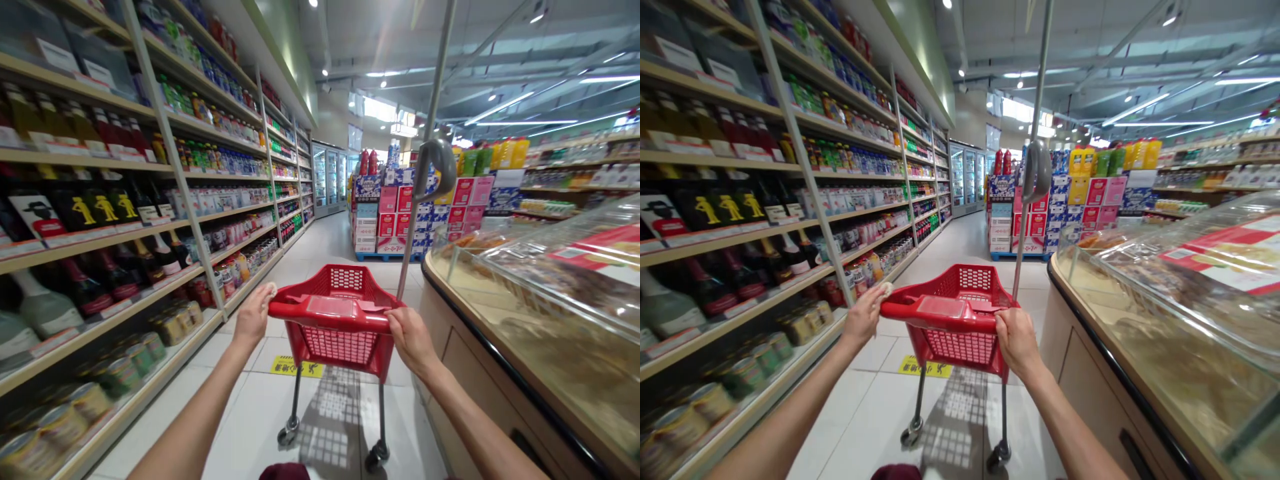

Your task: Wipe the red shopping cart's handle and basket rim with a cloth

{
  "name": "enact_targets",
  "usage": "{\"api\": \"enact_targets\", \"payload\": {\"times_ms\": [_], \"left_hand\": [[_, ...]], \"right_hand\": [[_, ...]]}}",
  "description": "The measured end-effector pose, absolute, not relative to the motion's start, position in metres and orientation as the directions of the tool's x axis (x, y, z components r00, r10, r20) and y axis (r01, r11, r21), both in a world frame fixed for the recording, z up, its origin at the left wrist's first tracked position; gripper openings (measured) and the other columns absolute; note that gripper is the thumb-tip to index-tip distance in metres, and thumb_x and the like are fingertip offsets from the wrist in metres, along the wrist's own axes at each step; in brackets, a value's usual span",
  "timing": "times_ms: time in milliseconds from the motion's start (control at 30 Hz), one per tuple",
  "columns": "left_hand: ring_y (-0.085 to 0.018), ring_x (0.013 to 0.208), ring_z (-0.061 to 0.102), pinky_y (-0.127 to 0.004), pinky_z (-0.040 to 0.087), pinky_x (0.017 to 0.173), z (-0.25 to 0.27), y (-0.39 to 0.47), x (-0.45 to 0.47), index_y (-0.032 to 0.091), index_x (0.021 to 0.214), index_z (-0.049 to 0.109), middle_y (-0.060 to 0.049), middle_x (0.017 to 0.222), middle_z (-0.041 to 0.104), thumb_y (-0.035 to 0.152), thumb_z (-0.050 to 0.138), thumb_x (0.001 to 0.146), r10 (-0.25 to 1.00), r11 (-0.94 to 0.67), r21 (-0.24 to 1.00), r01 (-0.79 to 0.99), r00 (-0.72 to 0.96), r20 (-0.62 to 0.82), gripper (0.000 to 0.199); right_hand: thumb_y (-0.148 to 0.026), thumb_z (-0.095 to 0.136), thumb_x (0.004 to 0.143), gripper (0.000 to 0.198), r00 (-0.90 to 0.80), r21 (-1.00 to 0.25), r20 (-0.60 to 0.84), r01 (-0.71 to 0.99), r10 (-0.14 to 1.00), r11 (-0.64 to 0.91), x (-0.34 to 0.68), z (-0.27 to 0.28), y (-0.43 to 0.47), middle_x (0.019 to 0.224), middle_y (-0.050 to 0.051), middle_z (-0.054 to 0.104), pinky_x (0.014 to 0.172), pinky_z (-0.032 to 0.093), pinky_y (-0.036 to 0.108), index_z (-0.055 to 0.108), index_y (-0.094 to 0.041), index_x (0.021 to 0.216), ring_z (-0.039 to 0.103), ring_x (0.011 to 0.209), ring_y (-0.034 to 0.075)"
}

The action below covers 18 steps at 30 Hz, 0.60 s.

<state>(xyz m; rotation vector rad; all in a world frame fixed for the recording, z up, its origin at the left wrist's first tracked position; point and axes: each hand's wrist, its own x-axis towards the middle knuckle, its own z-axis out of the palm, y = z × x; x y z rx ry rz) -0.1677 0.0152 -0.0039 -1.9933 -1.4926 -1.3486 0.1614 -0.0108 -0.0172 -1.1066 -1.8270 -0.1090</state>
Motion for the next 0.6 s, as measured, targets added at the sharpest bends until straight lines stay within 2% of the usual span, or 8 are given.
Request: {"api": "enact_targets", "payload": {"times_ms": [67, 100, 300, 367, 467, 500, 533, 600], "left_hand": [[-0.020, 0.102, 0.054, -0.041, 0.043, 0.092, -0.004, 0.016, -0.171, 0.018, 0.102, 0.057, -0.008, 0.108, 0.060, 0.024, 0.036, 0.081, 0.572, -0.379, 0.310, 0.872, -0.042, 0.819, 0.030], [-0.020, 0.102, 0.054, -0.041, 0.043, 0.092, -0.004, 0.014, -0.165, 0.018, 0.103, 0.057, -0.007, 0.108, 0.060, 0.023, 0.036, 0.081, 0.571, -0.402, 0.298, 0.866, -0.018, 0.821, 0.031], [-0.017, 0.116, 0.043, -0.037, 0.040, 0.096, -0.008, -0.005, -0.097, 0.019, 0.114, 0.049, -0.007, 0.122, 0.051, 0.015, 0.034, 0.083, 0.464, -0.663, 0.109, 0.741, 0.292, 0.836, 0.035], [-0.017, 0.114, 0.045, -0.038, 0.041, 0.096, -0.004, -0.003, -0.088, 0.019, 0.114, 0.049, -0.008, 0.120, 0.053, 0.017, 0.035, 0.084, 0.469, -0.633, 0.118, 0.765, 0.258, 0.845, 0.033], [-0.018, 0.105, 0.053, -0.039, 0.045, 0.091, 0.003, 0.005, -0.068, 0.018, 0.106, 0.054, -0.008, 0.107, 0.061, 0.021, 0.036, 0.084, 0.512, -0.497, 0.213, 0.841, 0.086, 0.854, 0.028], [-0.018, 0.104, 0.054, -0.038, 0.046, 0.091, 0.005, 0.005, -0.056, 0.017, 0.104, 0.055, -0.008, 0.105, 0.062, 0.021, 0.037, 0.084, 0.517, -0.495, 0.203, 0.845, 0.099, 0.851, 0.027], [-0.018, 0.105, 0.053, -0.037, 0.045, 0.091, 0.006, 0.004, -0.041, 0.017, 0.102, 0.056, -0.008, 0.105, 0.062, 0.020, 0.037, 0.084, 0.514, -0.522, 0.167, 0.836, 0.152, 0.844, 0.027], [-0.019, 0.113, 0.047, -0.037, 0.042, 0.096, 0.007, 0.000, -0.014, 0.014, 0.106, 0.054, -0.010, 0.114, 0.057, 0.017, 0.036, 0.084, 0.466, -0.633, 0.006, 0.774, 0.374, 0.802, 0.029]], "right_hand": [[-0.028, 0.036, 0.085, 0.023, -0.098, -0.379, 0.765, 0.731, 0.637, 0.568, 0.162, -0.019, -0.012, 0.076, 0.004, 0.059, 0.074, 0.038, 0.034, 0.055, -0.020, 0.077, 0.051, 0.076, 0.018], [-0.028, 0.036, 0.084, 0.022, -0.084, -0.385, 0.767, 0.734, 0.637, 0.560, 0.162, -0.020, -0.012, 0.076, 0.004, 0.059, 0.074, 0.037, 0.034, 0.055, -0.020, 0.077, 0.051, 0.076, 0.018], [-0.027, 0.035, 0.084, 0.022, -0.053, -0.397, 0.784, 0.723, 0.618, 0.566, 0.167, -0.021, -0.014, 0.078, 0.004, 0.060, 0.075, 0.038, 0.034, 0.056, -0.021, 0.079, 0.051, 0.078, 0.018], [-0.027, 0.035, 0.084, 0.023, -0.052, -0.391, 0.793, 0.721, 0.608, 0.572, 0.167, -0.020, -0.017, 0.079, 0.004, 0.060, 0.075, 0.039, 0.034, 0.056, -0.021, 0.079, 0.051, 0.079, 0.018], [-0.026, 0.034, 0.085, 0.023, -0.058, -0.370, 0.805, 0.729, 0.591, 0.576, 0.164, -0.020, -0.020, 0.083, 0.004, 0.060, 0.079, 0.038, 0.035, 0.056, -0.021, 0.079, 0.052, 0.084, 0.018], [-0.026, 0.034, 0.085, 0.023, -0.058, -0.365, 0.807, 0.734, 0.588, 0.573, 0.163, -0.020, -0.021, 0.084, 0.004, 0.060, 0.080, 0.037, 0.035, 0.056, -0.021, 0.079, 0.052, 0.085, 0.018], [-0.025, 0.034, 0.085, 0.023, -0.058, -0.362, 0.807, 0.739, 0.588, 0.569, 0.162, -0.020, -0.022, 0.085, 0.004, 0.061, 0.080, 0.037, 0.036, 0.056, -0.021, 0.079, 0.052, 0.086, 0.018], [-0.025, 0.034, 0.085, 0.023, -0.071, -0.356, 0.801, 0.740, 0.594, 0.570, 0.162, -0.019, -0.023, 0.085, 0.004, 0.061, 0.081, 0.037, 0.036, 0.056, -0.021, 0.080, 0.052, 0.086, 0.018]]}}
